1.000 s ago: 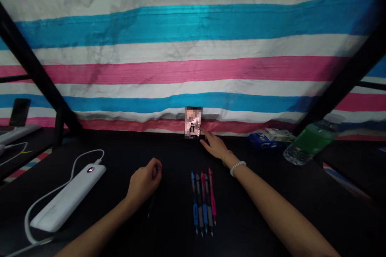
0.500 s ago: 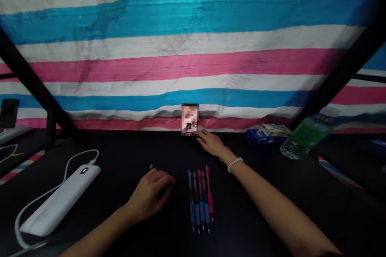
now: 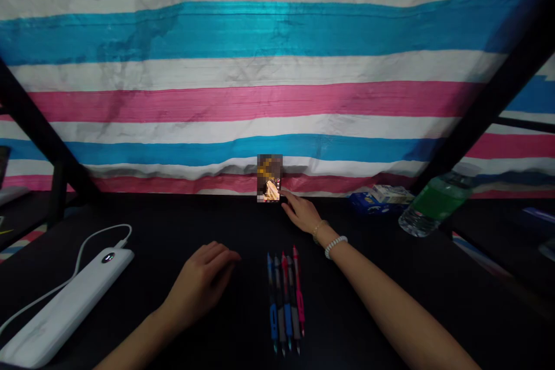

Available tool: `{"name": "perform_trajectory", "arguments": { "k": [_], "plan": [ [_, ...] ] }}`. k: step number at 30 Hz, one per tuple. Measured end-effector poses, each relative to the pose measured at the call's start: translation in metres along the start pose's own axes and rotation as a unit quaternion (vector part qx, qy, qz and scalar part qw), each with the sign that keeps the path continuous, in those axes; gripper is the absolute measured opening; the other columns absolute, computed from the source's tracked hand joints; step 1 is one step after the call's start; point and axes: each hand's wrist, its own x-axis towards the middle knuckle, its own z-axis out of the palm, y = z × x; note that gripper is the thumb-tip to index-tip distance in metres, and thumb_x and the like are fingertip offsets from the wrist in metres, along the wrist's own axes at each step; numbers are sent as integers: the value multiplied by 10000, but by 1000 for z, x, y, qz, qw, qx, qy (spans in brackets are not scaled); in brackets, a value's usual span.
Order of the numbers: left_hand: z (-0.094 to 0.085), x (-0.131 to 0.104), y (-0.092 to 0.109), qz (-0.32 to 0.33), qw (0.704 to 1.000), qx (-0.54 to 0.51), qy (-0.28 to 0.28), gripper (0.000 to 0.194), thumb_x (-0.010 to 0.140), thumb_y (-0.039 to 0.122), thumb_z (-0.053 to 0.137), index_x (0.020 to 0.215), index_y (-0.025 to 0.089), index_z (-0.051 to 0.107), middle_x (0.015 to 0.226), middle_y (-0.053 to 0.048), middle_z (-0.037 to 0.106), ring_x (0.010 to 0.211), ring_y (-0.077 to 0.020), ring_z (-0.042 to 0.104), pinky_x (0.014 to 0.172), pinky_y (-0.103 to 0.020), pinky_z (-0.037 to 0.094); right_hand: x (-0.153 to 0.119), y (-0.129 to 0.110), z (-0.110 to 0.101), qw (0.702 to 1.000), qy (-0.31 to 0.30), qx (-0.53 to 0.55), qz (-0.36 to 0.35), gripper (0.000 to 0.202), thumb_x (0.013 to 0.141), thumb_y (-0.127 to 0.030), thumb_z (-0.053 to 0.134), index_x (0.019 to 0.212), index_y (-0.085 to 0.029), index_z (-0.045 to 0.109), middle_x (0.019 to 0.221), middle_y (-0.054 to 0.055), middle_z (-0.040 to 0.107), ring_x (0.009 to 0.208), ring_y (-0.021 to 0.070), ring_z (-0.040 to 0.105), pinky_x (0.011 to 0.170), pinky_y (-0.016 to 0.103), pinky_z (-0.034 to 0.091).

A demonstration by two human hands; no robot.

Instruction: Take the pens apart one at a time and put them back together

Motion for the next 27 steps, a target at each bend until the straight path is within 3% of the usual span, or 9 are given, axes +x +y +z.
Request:
{"name": "perform_trajectory", "arguments": {
  "k": [4,6,11,17,20,23,25,27],
  "plan": [
    [-2,14,18,113,983,28,-139,362,903,84,502,1207,275,546,1217,-54,592,1051,-236,553,865,-364,450,0,0,0,1000,22,5,13,323,970,-246,422,1265,-192,541,1084,98,711,913,239,678,788,321,481],
    [-2,23,28,168,972,47,-159,338,918,119,519,1216,277,539,1280,-57,557,1101,-238,530,897,-370,434,0,1,0,999,33,10,22,295,963,-246,425,1212,-192,574,1033,94,725,885,246,686,772,325,481],
    [6,36,35,234,961,50,-141,92,944,174,533,993,226,592,1055,-28,625,995,-200,550,865,-333,403,-1,2,-2,995,73,34,51,302,965,-248,388,1181,-169,584,1054,117,721,911,261,684,803,337,474],
    [8,37,34,257,953,46,-152,104,970,168,486,967,215,579,957,-11,632,913,-173,544,855,-310,379,-1,-2,-6,989,96,83,77,293,955,-269,387,1129,-178,606,941,105,727,807,258,679,747,335,466],
    [10,35,34,266,952,51,-141,103,967,165,493,960,211,584,925,-8,626,891,-164,549,862,-307,381,4,-6,-17,982,110,120,94,298,961,-307,384,1105,-172,606,926,104,705,797,250,655,741,335,457],
    [12,33,33,268,952,71,-133,101,960,150,493,938,197,579,943,-22,624,930,-180,561,885,-324,383,6,-17,-33,969,125,170,128,404,1006,-365,260,1172,-141,552,835,84,653,755,220,620,690,312,458],
    [12,31,32,268,950,75,-141,117,964,140,469,949,189,574,963,-32,631,967,-191,562,924,-341,377,-1,-30,-46,961,101,214,142,466,1021,-378,177,1193,-135,535,741,46,608,671,185,587,607,274,451],
    [11,30,31,262,952,72,-139,163,975,130,421,979,186,575,945,-36,640,952,-190,567,965,-365,366,-18,-46,-58,954,33,266,138,436,1015,-402,249,1139,-147,581,676,10,582,559,145,538,496,227,415]
  ]
}}
